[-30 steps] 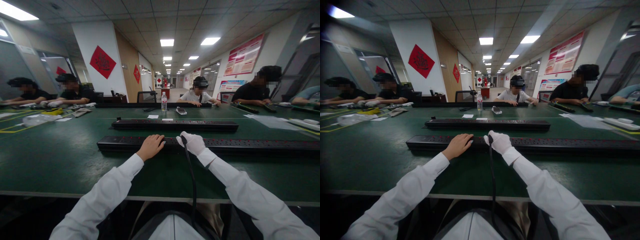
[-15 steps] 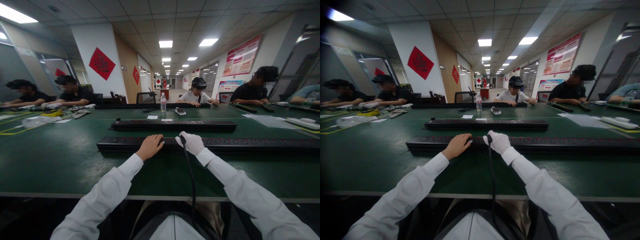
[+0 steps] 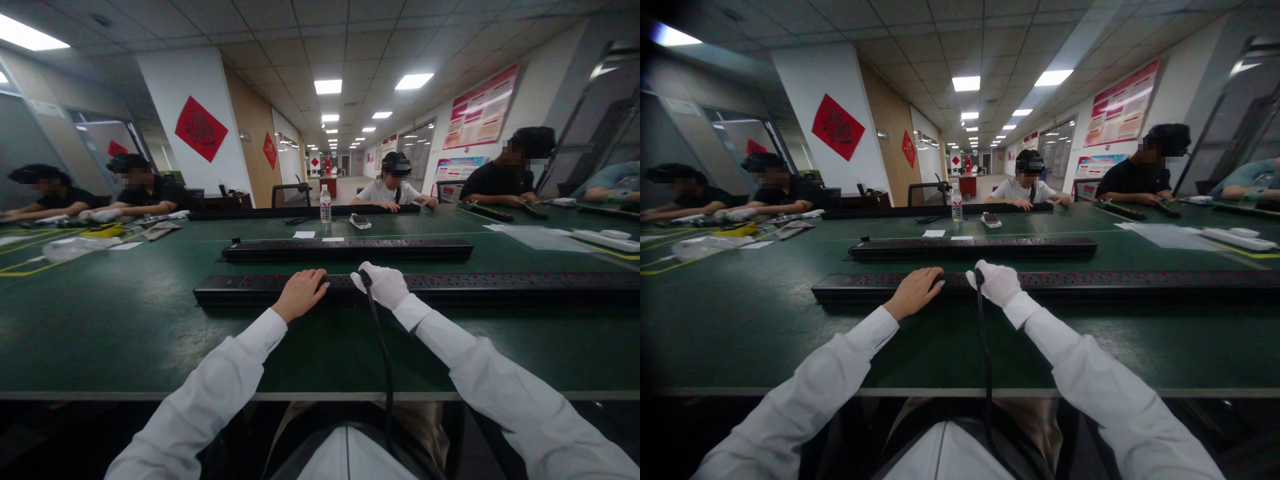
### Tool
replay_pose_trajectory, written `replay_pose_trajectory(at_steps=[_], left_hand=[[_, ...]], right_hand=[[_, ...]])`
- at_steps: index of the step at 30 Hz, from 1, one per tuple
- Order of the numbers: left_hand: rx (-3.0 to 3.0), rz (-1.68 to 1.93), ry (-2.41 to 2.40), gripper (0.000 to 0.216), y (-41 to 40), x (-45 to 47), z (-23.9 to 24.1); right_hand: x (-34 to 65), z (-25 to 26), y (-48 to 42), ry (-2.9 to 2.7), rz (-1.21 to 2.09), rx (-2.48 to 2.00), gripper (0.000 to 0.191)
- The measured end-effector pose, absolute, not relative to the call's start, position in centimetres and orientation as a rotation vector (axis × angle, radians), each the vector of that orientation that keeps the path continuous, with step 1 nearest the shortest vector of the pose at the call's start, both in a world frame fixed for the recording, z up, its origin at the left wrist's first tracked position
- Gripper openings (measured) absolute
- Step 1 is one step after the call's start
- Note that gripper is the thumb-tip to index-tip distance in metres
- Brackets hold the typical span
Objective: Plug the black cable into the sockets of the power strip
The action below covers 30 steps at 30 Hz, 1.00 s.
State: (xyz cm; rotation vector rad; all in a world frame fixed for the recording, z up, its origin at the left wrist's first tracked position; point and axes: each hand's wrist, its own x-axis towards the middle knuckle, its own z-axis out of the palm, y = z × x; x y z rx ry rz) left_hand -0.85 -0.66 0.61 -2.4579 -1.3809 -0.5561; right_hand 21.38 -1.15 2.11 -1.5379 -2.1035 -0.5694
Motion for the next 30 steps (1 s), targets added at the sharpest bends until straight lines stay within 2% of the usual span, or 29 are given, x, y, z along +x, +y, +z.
replay_pose_trajectory(at_steps=[30], left_hand=[[-2.459,-0.556,-1.407,0.031,-0.55,-0.84,0.69]], right_hand=[[21.39,1.99,-1.1,-2.097,-0.567,-1.549,0.047]])
